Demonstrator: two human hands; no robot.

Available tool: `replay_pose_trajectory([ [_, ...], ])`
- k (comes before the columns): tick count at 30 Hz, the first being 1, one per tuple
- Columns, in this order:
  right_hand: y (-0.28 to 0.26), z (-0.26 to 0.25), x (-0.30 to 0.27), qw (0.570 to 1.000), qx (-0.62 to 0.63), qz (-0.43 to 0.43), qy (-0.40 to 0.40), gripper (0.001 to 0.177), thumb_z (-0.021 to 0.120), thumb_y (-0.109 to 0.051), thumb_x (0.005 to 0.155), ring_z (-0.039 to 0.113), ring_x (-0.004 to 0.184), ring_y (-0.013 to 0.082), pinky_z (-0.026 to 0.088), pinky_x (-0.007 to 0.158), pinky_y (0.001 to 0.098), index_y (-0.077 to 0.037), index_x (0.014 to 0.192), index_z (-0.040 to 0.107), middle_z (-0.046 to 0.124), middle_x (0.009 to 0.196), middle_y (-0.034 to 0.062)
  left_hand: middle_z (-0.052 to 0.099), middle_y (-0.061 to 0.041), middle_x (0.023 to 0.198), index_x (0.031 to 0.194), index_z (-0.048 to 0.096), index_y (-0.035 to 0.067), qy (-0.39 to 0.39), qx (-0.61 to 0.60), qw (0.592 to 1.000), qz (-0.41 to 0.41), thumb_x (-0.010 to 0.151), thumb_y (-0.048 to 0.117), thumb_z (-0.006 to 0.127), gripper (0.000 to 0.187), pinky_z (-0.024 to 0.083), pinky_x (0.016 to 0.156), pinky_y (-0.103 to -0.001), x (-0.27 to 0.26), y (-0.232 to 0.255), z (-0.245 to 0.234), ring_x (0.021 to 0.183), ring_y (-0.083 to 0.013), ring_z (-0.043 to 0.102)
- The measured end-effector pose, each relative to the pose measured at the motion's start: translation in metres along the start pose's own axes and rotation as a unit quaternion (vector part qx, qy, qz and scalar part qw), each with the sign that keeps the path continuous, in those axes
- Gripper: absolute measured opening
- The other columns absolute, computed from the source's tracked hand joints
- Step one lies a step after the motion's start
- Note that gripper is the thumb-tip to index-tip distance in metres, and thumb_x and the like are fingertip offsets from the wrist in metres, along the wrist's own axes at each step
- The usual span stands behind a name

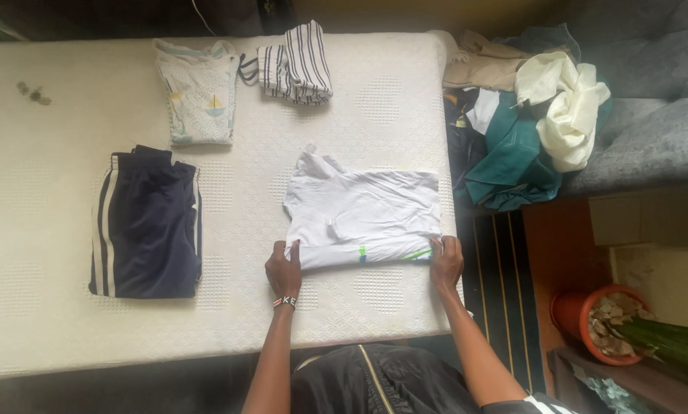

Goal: Folding various laundry items on a bed surface.

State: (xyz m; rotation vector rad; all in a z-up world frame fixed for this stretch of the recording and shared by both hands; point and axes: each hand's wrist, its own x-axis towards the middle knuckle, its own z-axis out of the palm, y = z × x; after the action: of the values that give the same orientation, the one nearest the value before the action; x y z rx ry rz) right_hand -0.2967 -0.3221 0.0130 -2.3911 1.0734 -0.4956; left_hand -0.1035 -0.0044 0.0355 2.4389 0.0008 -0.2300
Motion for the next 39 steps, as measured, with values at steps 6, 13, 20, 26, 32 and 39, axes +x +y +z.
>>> replay_pose_trajectory([
  [6, -0.018, -0.002, 0.0, 0.997, -0.08, 0.013, 0.016, 0.025, 0.076, -0.025, 0.087, 0.061, 0.096, 0.0307, 0.045, 0.086, 0.0478, -0.005, 0.098, 0.066, 0.062, 0.101, 0.0164, 0.07, -0.026, 0.083, 0.098, 0.065, -0.001, -0.04, -0.026, 0.998, 0.035, 0.095, 0.031, 0.068, 0.032, 0.052, 0.065, -0.05, 0.002, -0.021, 0.009, 0.075, -0.0427, 0.069],
  [13, -0.139, 0.058, 0.025, 0.974, 0.06, -0.185, -0.119, 0.04, 0.082, -0.045, 0.086, 0.061, 0.097, 0.0235, 0.041, 0.093, 0.0431, -0.01, 0.1, 0.069, 0.069, 0.099, 0.0082, 0.073, -0.025, 0.088, 0.097, 0.068, 0.0, -0.068, -0.016, 0.998, -0.007, 0.091, 0.034, 0.072, 0.035, 0.055, 0.071, -0.049, 0.012, -0.019, 0.007, 0.081, -0.0424, 0.07],
  [20, -0.175, 0.129, 0.021, 0.93, -0.05, -0.121, -0.343, 0.055, 0.091, -0.042, 0.065, 0.062, 0.089, 0.0324, 0.048, 0.078, 0.0453, -0.006, 0.099, 0.069, 0.07, 0.088, 0.0145, 0.073, -0.023, 0.084, 0.096, 0.071, 0.002, -0.085, -0.006, 0.995, -0.052, 0.089, 0.039, 0.074, 0.037, 0.055, 0.071, -0.048, 0.019, -0.015, 0.002, 0.08, -0.04, 0.071],
  [26, -0.164, 0.134, 0.022, 0.918, 0.173, -0.093, -0.344, 0.036, 0.078, -0.008, 0.069, 0.069, 0.09, 0.0279, 0.054, 0.082, 0.0398, -0.006, 0.105, 0.075, 0.075, 0.096, 0.0135, 0.075, -0.013, 0.081, 0.1, 0.073, 0.007, -0.112, -0.065, 0.989, -0.073, 0.085, 0.031, 0.074, 0.028, 0.053, 0.068, -0.042, 0.029, -0.024, 0.002, 0.074, -0.0301, 0.071],
  [32, -0.167, 0.118, -0.004, 0.914, 0.12, -0.204, -0.33, 0.041, 0.066, 0.008, 0.077, 0.062, 0.084, 0.0246, 0.05, 0.08, 0.0384, -0.014, 0.11, 0.077, 0.068, 0.09, 0.0083, 0.07, -0.008, 0.073, 0.111, 0.078, 0.015, -0.121, -0.121, 0.974, -0.151, 0.086, 0.02, 0.072, 0.026, 0.049, 0.064, -0.039, 0.031, -0.015, 0.0, 0.065, -0.0211, 0.064],
  [39, -0.168, 0.071, -0.039, 0.818, -0.088, -0.499, -0.273, 0.055, 0.053, -0.006, 0.097, 0.052, 0.09, 0.023, 0.043, 0.088, 0.0426, -0.024, 0.149, 0.049, 0.054, 0.095, 0.0079, 0.07, -0.005, 0.075, 0.095, 0.073, 0.01, -0.034, -0.112, 0.975, -0.187, 0.079, 0.017, 0.077, 0.017, 0.052, 0.061, -0.038, 0.029, -0.008, 0.005, 0.069, -0.02, 0.068],
])
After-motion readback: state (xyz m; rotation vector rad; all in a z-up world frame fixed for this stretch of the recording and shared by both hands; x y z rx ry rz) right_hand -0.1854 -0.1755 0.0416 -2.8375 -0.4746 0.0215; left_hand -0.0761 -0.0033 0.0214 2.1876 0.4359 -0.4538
